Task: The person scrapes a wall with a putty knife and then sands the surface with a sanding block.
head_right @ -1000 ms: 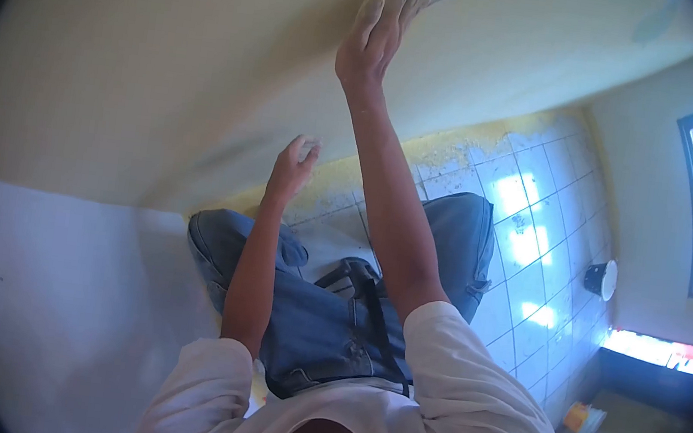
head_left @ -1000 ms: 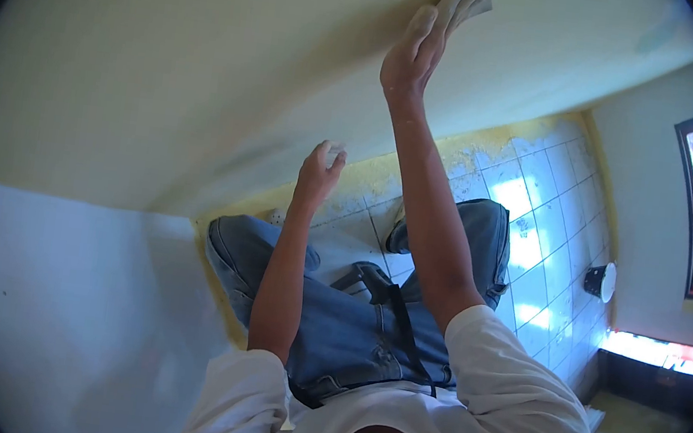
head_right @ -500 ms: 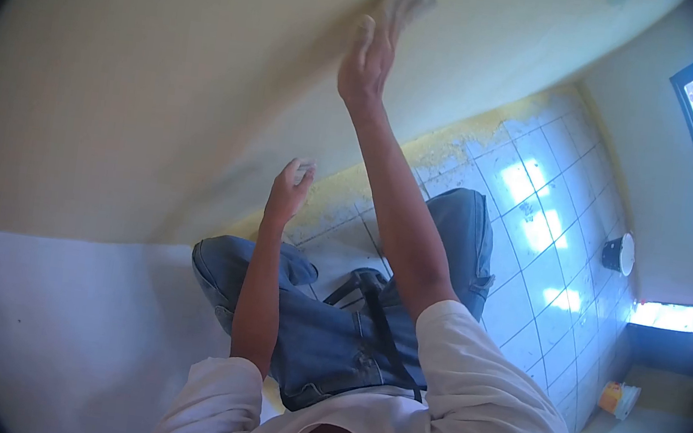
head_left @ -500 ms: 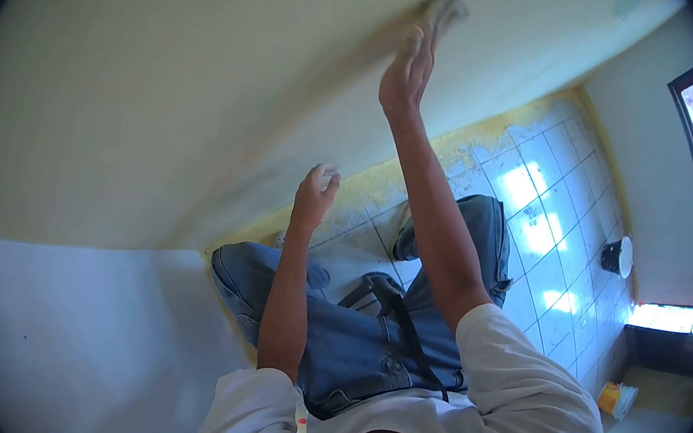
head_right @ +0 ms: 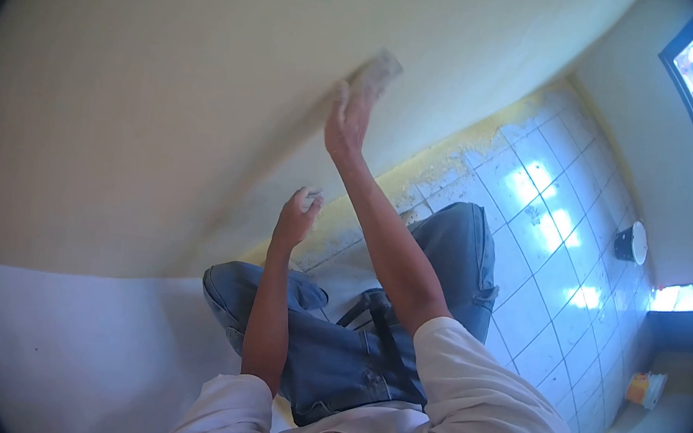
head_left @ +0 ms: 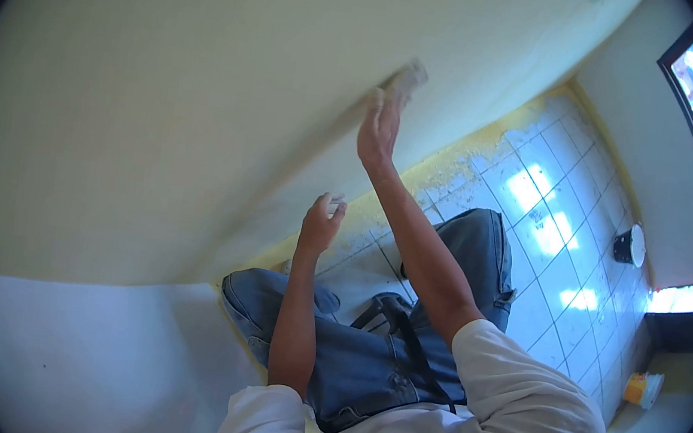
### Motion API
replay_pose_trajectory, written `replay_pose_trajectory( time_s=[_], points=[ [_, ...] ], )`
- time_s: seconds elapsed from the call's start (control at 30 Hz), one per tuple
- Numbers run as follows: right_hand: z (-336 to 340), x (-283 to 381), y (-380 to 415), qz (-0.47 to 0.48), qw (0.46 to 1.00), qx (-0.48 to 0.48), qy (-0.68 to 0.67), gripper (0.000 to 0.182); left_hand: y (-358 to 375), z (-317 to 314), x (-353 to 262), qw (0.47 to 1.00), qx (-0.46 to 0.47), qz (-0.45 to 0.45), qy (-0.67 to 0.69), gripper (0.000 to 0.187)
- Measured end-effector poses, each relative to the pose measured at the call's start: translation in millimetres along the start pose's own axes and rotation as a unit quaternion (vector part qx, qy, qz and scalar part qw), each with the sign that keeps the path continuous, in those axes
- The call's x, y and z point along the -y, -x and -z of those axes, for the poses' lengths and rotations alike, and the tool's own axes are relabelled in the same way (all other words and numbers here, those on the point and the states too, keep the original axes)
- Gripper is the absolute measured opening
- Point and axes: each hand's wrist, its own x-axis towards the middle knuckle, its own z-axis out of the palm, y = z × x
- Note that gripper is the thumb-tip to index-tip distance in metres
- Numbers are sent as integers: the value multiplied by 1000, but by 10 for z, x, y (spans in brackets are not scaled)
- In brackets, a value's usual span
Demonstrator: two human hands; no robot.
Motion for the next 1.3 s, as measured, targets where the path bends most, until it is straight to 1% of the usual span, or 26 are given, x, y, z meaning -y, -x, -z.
replay_pose_trajectory(
  time_s=[0.07, 0.17, 0.27, 0.3, 0.4, 0.47, 0.53, 0.57, 0.63, 0.67, 0.73, 0.77, 0.87, 0.9, 0.97, 1.0, 1.03, 1.07, 1.1, 1.13, 1.17, 1.2, 1.23, 1.27, 1.3],
  points=[
    [138, 291, -126, 126, 990, 68, 8, 74, -33, 19, -59, 1000, 9, 8, -11, 40],
    [136, 315, -97, 123, 988, 93, 1, 71, -60, 1, -98, 999, 3, -34, 0, 37],
    [0, -22, 50, -3, 1000, 15, -26, 68, 62, 190, -421, 996, 6, -92, -14, 34],
    [-39, -149, 86, -16, 999, 0, -32, 67, 70, 304, -572, 994, 10, -104, -14, 34],
    [3, -264, 38, 4, 999, -15, -27, 67, 34, 544, -1080, 993, 27, -110, -15, 34],
    [31, -249, 31, 14, 999, -21, -39, 68, -125, 648, -1269, 991, 56, -117, -35, 34],
    [110, -208, -80, 27, 999, -38, -28, 69, -210, 588, -1174, 994, 70, -89, -12, 34],
    [155, -191, -117, 42, 999, -32, -13, 68, -280, 532, -1119, 994, 76, -79, 1, 35],
    [181, -280, -122, 73, 997, -24, 27, 67, -253, 325, -557, 994, 94, -44, -42, 37],
    [159, -422, -183, 97, 994, -38, 24, 70, -245, 257, -341, 992, 109, -25, -63, 39],
    [121, -740, -255, 138, 989, -50, 14, 76, -334, 243, -259, 953, 264, 35, -140, 41],
    [138, -819, -298, 142, 989, -44, 22, 75, -442, 251, -228, 922, 337, 62, -180, 42],
    [99, -878, -365, 153, 986, -43, 53, 77, -525, -28, -110, 953, 214, 15, -214, 43],
    [113, -931, -341, 144, 986, -18, 83, 79, -508, -56, -135, 951, 233, 29, -204, 42],
    [111, -907, -141, 88, 993, 10, 84, 79, -443, -35, -244, 945, 264, 57, -187, 42],
    [91, -902, -76, 68, 994, 22, 84, 80, -450, -24, -261, 948, 253, 59, -185, 42],
    [-10, -979, 105, 28, 998, 32, 53, 80, -439, 0, -270, 952, 236, 61, -182, 43],
    [-18, -1013, 322, 2, 999, 24, 43, 77, -394, 20, -292, 957, 216, 66, -181, 43],
    [-39, -1014, 569, -24, 999, 15, 30, 74, -365, 31, -323, 975, 188, 71, -93, 41],
    [-70, -993, 770, -54, 998, -3, 15, 72, -286, 89, -371, 978, 169, 92, -86, 40],
    [-150, -1096, 1025, -107, 994, -5, 2, 72, -272, 134, -435, 979, 154, 109, -79, 38],
    [-252, -1168, 1248, -197, 980, -11, -33, 73, -249, 150, -499, 980, 135, 131, -69, 37],
    [-363, -1219, 1492, -287, 956, -15, -68, 73, -194, 156, -418, 981, 96, 158, -61, 35],
    [-544, -1319, 1751, -345, 931, -41, -114, 74, -152, 155, -411, 978, 82, 166, -97, 35],
    [-689, -1416, 1829, -393, 902, -68, -162, 74, -136, 154, -414, 975, 65, 168, -131, 34]
  ],
)
